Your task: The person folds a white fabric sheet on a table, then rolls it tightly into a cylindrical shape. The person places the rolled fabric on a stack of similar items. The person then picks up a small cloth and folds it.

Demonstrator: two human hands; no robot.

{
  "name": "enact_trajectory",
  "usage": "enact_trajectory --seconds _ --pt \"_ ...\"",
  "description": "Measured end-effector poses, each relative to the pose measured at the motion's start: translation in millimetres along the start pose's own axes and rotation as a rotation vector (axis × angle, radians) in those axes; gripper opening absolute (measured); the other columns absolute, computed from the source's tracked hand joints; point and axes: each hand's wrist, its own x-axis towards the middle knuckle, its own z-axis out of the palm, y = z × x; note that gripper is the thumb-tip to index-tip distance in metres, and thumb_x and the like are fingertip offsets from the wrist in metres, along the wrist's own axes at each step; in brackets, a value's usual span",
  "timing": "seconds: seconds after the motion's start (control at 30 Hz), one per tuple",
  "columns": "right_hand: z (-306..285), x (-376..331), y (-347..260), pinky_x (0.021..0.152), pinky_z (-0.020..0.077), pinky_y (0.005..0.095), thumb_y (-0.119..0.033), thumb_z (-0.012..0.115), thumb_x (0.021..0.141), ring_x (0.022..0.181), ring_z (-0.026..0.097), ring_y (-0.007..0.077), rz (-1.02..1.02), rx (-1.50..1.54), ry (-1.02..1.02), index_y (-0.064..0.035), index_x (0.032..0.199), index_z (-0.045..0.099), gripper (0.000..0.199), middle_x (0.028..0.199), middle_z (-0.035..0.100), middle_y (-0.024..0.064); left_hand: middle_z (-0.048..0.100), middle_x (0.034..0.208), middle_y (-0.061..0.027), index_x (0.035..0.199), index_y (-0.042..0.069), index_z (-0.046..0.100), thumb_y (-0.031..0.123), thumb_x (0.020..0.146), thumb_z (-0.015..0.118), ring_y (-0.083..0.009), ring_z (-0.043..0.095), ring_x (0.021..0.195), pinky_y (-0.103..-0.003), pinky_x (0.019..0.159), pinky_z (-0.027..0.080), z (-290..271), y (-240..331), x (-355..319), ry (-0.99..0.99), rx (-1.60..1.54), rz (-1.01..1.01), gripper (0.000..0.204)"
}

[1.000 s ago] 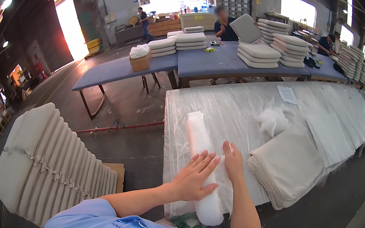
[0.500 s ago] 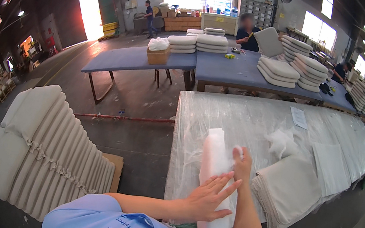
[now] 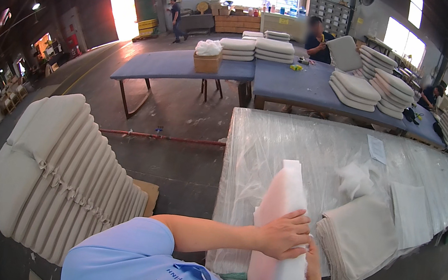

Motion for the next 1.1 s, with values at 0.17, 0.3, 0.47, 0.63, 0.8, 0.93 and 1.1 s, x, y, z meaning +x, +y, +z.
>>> enact_trajectory --seconds 0.17,0.3,0.47,0.63,0.8,0.93,1.1 --pt "-49.4 -40.0 9.1 0.060 0.0542 0.0288 -0.003 0.055 0.092 0.082 0.068 0.0132 0.084 0.164 0.185 -0.0061 0.124 0.062 0.033 0.100 0.067 0.0023 0.065 0.093 -0.0120 0.090 0.006 0.072 0.030 0.087 0.068 -0.0334 0.060 0.107 -0.052 0.116 0.037 1.7 -2.5 9.1 -0.065 0.083 -0.013 0.024" --pt "-114.7 -125.2 85.0 0.051 0.0530 0.0300 -0.001 0.047 0.090 0.076 0.068 0.0162 0.223 0.297 0.581 -0.0079 0.124 0.061 0.037 0.097 0.068 0.0045 0.067 0.080 -0.0118 0.079 0.006 0.074 0.036 0.089 0.064 -0.0335 0.065 0.090 -0.047 0.102 0.045 -19.6 -9.3 36.1 -0.367 0.121 0.059 0.033" --pt "-68.5 -286.5 190.8 0.071 0.0638 0.0455 0.010 0.053 0.082 0.084 0.071 0.0296 0.201 0.654 0.465 0.0020 0.116 0.065 0.037 0.099 0.069 0.0146 0.070 0.083 -0.0111 0.078 0.007 0.075 0.041 0.092 0.060 -0.0326 0.067 0.088 -0.045 0.092 0.047 -4.7 -30.4 43.1 -0.484 0.129 0.099 0.040" --pt "76.7 -360.8 263.1 0.067 0.0638 0.0507 0.005 0.051 0.085 0.087 0.070 0.0284 0.568 0.828 1.019 -0.0094 0.123 0.062 0.042 0.103 0.068 0.0113 0.073 0.090 -0.0120 0.081 0.012 0.075 0.042 0.094 0.057 -0.0303 0.069 0.093 -0.047 0.089 0.051 13.5 -46.9 59.7 -0.364 0.133 0.175 0.037" --pt "198.5 -366.7 287.8 0.082 0.0580 0.0394 0.003 0.060 0.084 0.095 0.071 0.0231 0.810 0.145 0.998 -0.0076 0.119 0.069 0.037 0.107 0.072 0.0088 0.075 0.099 -0.0212 0.088 0.005 0.077 0.042 0.100 0.048 -0.0406 0.070 0.096 -0.053 0.091 0.053 31.9 -75.9 76.0 -0.400 0.140 0.126 0.048" --pt "264.9 -343.9 304.1 0.099 0.0520 0.0448 -0.014 0.071 0.076 0.116 0.068 0.0366 0.830 -0.072 1.116 -0.0119 0.130 0.066 0.054 0.121 0.073 0.0165 0.073 0.104 -0.0199 0.091 0.006 0.077 0.046 0.104 0.045 -0.0441 0.067 0.095 -0.051 0.090 0.052 60.0 -57.9 85.1 -0.382 0.146 0.120 0.053" --pt "278.1 -309.5 308.4 0.092 0.0527 0.0433 -0.016 0.079 0.075 0.109 0.069 0.0360 0.816 0.026 1.365 -0.0098 0.126 0.058 0.055 0.114 0.071 0.0180 0.070 0.111 -0.0227 0.102 0.003 0.073 0.045 0.107 0.039 -0.0470 0.061 0.108 -0.052 0.095 0.047 71.4 -52.9 90.2 -0.405 0.164 0.197 0.054"
